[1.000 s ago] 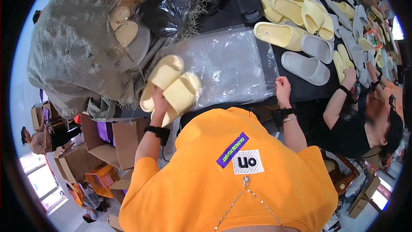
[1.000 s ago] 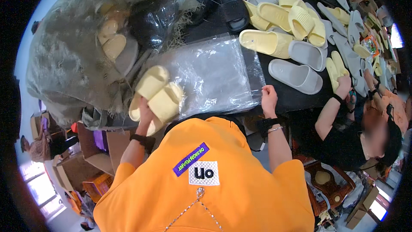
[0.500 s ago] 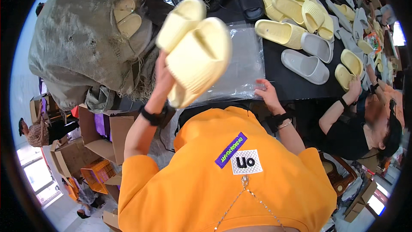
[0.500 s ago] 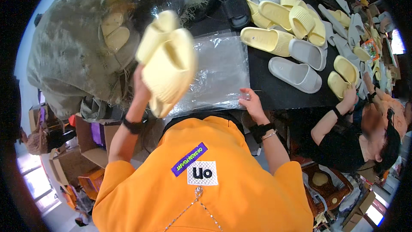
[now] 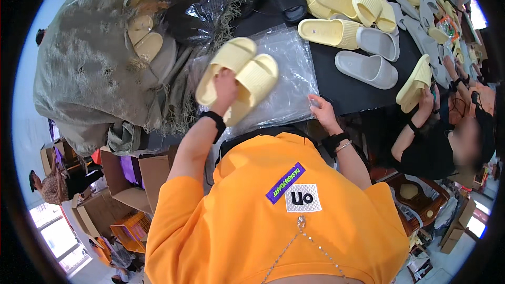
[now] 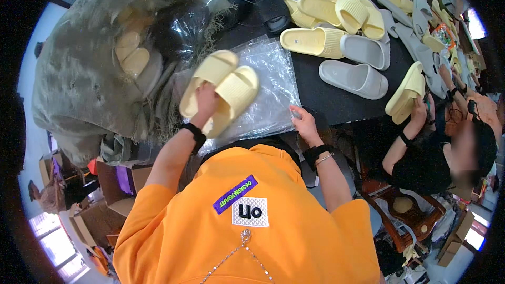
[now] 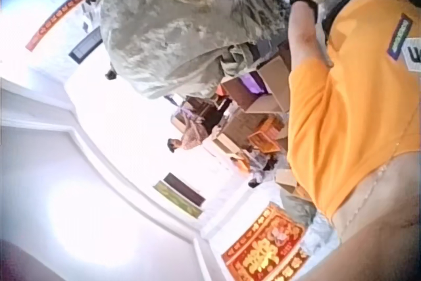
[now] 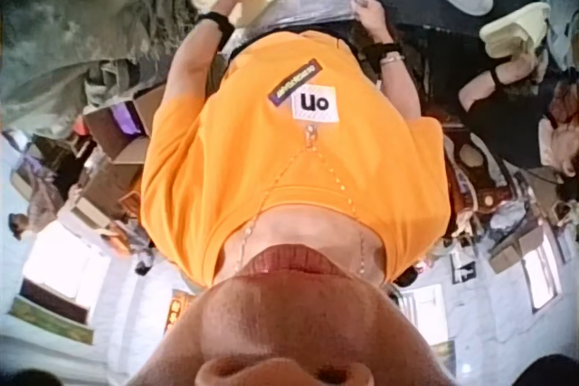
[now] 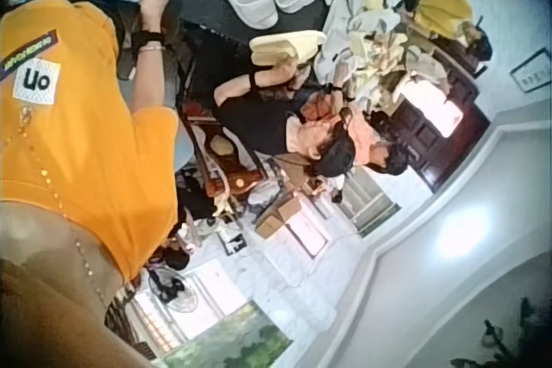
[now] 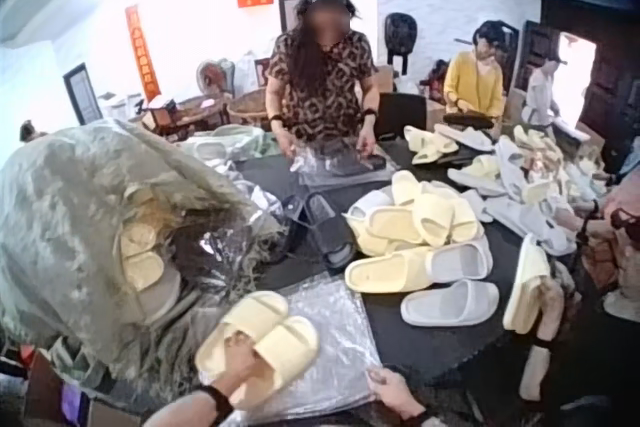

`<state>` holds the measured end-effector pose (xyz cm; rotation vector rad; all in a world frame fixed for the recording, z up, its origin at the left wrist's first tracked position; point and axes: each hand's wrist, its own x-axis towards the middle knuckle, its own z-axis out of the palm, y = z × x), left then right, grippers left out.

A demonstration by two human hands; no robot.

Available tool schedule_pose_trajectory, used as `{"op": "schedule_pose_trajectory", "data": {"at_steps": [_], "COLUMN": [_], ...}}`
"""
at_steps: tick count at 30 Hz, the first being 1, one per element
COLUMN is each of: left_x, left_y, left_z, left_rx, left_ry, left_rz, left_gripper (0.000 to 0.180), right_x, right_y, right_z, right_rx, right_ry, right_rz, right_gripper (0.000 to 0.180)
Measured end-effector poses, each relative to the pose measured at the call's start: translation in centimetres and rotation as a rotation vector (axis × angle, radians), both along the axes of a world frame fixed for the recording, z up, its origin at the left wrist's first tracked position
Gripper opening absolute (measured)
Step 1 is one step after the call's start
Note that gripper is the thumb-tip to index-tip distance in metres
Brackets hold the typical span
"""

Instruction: Packing pairs of slippers into plastic bags at a communal table.

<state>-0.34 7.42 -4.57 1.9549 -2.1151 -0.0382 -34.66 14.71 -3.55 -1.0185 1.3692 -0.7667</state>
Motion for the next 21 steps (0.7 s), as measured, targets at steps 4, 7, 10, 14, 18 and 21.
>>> {"op": "schedule_pose_trajectory", "data": {"at_steps": [4, 7, 10, 14, 18, 21], "left_x": [1.4, -1.4, -7.2, -14.8, -15.1, -10.2], "left_y": [-1.3, -1.9, -2.6, -2.8, -2.9, -4.9], "left_z": [2.3, 5.3, 7.5, 7.1, 3.2, 2.9], "left_rx": [0.007, 0.019, 0.091, 0.159, 0.187, 0.289], "left_ry": [0.098, 0.118, 0.146, 0.079, 0.126, 0.020], "left_rz": [0.161, 0.084, -0.060, -0.297, -0.286, -0.180], "left_gripper": [0.024, 0.024, 0.024, 0.026, 0.023, 0.022], "right_x": [-0.5, -1.0, -1.1, -0.3, -0.4, -0.3], "right_y": [0.5, 1.5, 2.7, 2.5, 1.8, 2.1], "right_z": [0.2, 3.2, 3.3, 0.6, -0.2, 0.3], "right_rx": [-0.110, 0.080, 0.171, -0.011, 0.052, 0.039], "right_ry": [0.095, 0.030, -0.049, 0.056, 0.162, 0.157], "right_rz": [-0.040, -0.107, -0.051, -0.054, -0.085, -0.082], "right_gripper": [0.032, 0.030, 0.030, 0.019, 0.012, 0.010]}}
